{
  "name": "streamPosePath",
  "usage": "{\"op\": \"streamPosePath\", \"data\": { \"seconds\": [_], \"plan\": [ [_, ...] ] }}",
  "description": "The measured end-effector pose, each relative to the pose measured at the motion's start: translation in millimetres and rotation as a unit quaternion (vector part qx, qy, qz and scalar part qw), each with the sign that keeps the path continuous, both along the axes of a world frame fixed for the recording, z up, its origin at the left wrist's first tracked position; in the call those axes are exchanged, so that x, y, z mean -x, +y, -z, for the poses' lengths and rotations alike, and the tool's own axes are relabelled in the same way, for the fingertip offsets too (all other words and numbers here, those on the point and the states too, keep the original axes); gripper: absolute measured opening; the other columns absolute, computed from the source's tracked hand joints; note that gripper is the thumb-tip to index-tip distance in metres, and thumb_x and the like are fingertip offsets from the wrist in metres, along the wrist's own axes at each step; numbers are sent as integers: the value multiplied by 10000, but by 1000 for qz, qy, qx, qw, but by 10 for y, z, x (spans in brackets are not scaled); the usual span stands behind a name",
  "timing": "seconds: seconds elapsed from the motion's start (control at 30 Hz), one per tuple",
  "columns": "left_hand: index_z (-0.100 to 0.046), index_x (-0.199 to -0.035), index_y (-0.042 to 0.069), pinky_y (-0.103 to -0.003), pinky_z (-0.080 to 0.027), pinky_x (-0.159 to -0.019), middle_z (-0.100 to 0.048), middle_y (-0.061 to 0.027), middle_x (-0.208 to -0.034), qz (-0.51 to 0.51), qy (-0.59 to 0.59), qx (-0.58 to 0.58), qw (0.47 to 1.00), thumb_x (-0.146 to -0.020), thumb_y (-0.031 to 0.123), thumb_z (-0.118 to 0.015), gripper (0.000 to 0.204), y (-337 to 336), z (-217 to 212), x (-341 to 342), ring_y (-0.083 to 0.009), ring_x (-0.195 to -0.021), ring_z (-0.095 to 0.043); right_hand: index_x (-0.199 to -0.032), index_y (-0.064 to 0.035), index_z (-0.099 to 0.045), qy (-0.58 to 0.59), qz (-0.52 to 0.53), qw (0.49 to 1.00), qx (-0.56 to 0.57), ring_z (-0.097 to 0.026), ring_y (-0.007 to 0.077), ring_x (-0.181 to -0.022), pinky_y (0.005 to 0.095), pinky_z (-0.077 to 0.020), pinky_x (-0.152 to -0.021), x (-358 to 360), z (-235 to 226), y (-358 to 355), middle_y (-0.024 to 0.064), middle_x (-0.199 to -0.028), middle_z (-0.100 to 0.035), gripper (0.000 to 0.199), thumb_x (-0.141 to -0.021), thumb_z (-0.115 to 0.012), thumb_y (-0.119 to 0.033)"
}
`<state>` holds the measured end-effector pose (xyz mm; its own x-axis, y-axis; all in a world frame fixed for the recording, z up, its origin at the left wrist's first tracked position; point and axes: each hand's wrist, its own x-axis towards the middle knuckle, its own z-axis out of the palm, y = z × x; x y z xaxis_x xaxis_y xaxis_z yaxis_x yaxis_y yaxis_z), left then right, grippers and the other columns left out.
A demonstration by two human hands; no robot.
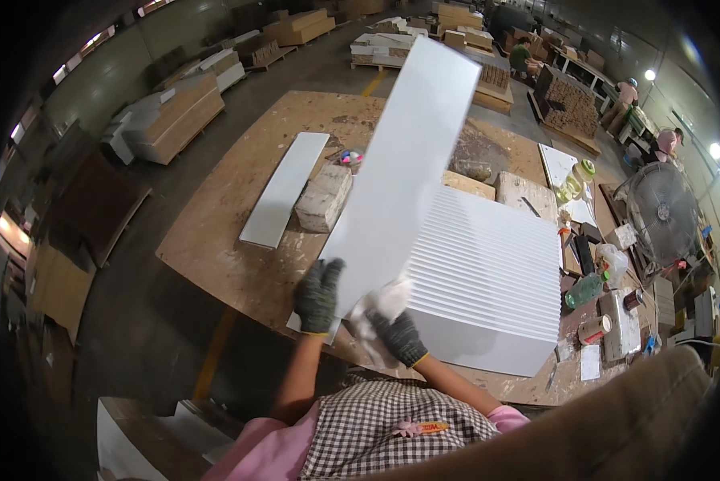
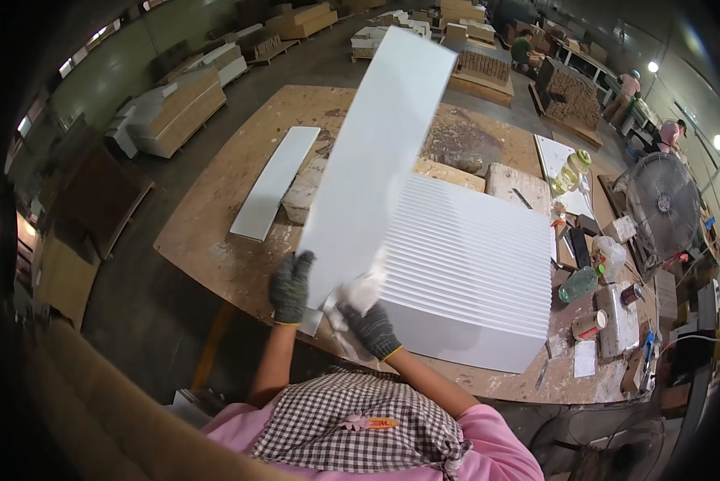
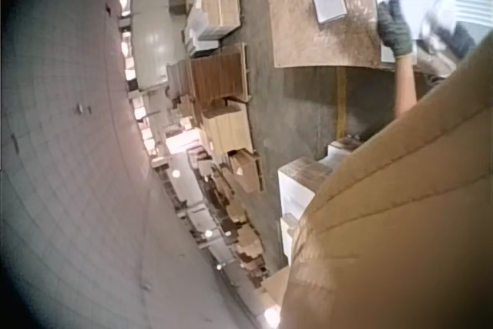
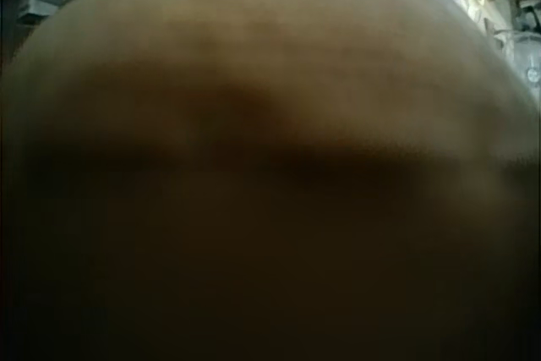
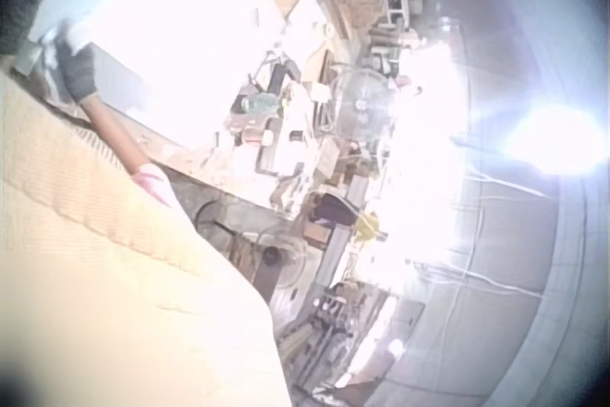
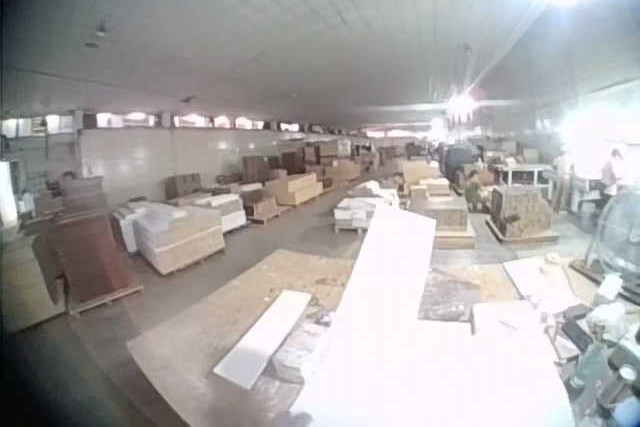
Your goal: The person wipes a white corrugated panel with a cloth, then uses a small brush to apply a substance from a container onto the panel. They continue wiping the panel with the cloth, handling the panel and tools on a cluttered workbench.
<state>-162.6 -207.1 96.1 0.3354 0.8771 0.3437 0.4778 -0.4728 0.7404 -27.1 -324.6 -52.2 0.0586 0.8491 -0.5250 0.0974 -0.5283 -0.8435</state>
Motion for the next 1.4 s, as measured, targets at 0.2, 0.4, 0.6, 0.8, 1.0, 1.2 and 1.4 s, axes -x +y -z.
{"op": "streamPosePath", "data": {
  "seconds": [0.2,0.4,0.6,0.8,1.0,1.2,1.4],
  "plan": [
    [-688,-949,108,-477,-476,-687,-653,-202,-950,-9,144,47,988,-945,511,-439,473,621,645,626,-383,-800,-631,-1112,-75,-623,-297,-63,932,-200,-651,320,-907,407,-503,-832,394,-912,-349,178,-987,-669,476,-895,-548,-492],
    [-692,-989,67,-470,-465,-829,-652,-222,-1005,-56,205,246,946,-900,592,-439,590,664,1264,810,-410,-959,-606,-1147,-54,-619,-201,104,974,-23,-664,300,-966,405,-507,-858,119,-969,-839,184,-1045,-680,563,-804,-689,-495],
    [-691,-864,30,-486,-480,-724,-655,-238,-880,-68,217,194,954,-907,566,-458,586,691,1663,894,-428,-815,-624,-1100,-13,-638,-189,239,952,1,-685,206,-860,338,-546,-765,-97,-908,-1434,154,-964,-703,468,-788,-767,-337],
    [-649,-1070,32,-478,-459,-872,-641,-234,-1035,-48,214,221,950,-930,534,-437,562,695,1808,941,-408,-980,-598,-1113,-4,-621,-25,452,886,-101,-645,152,-887,291,-537,-776,-413,-1086,-2161,73,-1007,-683,317,-824,-716,-91],
    [-618,-1051,70,-493,-450,-799,-572,-193,-890,-24,406,-139,903,-812,320,-656,348,608,1565,1018,-370,-890,-556,-1162,5,-582,-259,513,815,-66,-641,215,-950,344,-498,-825,-896,-858,-3105,124,-1046,-671,429,-814,-722,-204],
    [-468,-1344,61,-414,-412,-1010,-513,-185,-1334,160,56,92,981,-891,176,-616,490,181,1489,552,-328,-1208,-508,-1144,40,-607,-291,652,677,-177,-632,279,-924,388,-480,-820,-1508,33,-3503,200,-1053,-660,527,-786,-726,-329],
    [-280,-1444,-22,-418,-311,-1095,-364,-296,-1425,154,269,192,931,-904,416,-566,751,-507,1494,44,-409,-1316,-375,-1040,56,-664,-165,689,701,-80,-634,262,-923,372,-474,-841,-1535,138,-3610,172,-1020,-681,502,-800,-704,-382]
  ]
}}
